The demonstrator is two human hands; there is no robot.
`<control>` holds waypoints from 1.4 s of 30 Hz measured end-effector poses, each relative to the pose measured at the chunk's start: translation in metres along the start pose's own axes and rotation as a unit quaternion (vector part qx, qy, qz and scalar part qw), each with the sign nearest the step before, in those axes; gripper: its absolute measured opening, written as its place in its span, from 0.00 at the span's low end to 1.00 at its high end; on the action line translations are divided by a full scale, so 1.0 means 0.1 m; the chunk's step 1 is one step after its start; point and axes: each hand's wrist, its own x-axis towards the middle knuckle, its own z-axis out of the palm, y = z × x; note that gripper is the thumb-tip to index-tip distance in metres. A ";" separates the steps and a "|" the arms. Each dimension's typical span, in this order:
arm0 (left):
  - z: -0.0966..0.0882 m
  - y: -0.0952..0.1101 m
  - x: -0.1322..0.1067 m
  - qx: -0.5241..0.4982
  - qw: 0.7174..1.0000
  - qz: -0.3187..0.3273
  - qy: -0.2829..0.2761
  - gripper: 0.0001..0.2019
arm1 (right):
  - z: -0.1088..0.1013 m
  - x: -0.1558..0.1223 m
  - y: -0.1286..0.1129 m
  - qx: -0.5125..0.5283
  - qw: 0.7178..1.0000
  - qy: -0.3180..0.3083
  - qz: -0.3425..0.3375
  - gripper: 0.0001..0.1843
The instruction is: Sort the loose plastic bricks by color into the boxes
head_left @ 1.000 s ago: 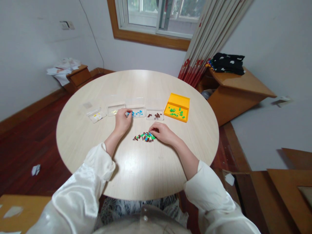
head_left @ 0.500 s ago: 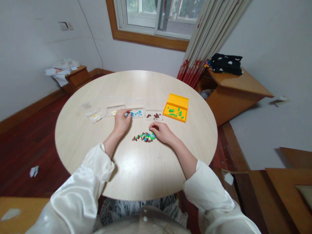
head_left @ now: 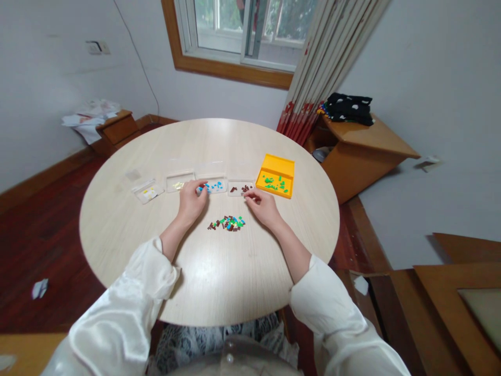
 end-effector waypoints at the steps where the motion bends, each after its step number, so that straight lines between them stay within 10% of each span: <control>1: 0.00 0.01 -0.01 -0.001 1.000 0.001 -0.003 0.10 | -0.03 0.02 0.02 -0.004 1.000 0.029 0.001 0.09; 12: -0.02 0.24 -0.14 -0.063 0.991 0.070 -0.095 0.08 | -0.52 0.18 0.54 -0.121 0.962 0.244 0.023 0.17; 24: -0.10 0.39 -0.20 -0.089 0.931 0.163 -0.315 0.13 | -0.32 0.17 0.47 -0.143 0.978 0.151 -0.026 0.15; 34: -0.08 0.36 -0.21 -0.042 0.922 0.185 -0.338 0.13 | -0.28 0.12 0.27 -0.133 0.979 0.142 -0.057 0.13; 42: -0.16 0.32 -0.12 -0.027 0.927 0.176 -0.330 0.10 | 0.01 -0.04 -0.03 -0.053 0.983 -0.080 -0.157 0.14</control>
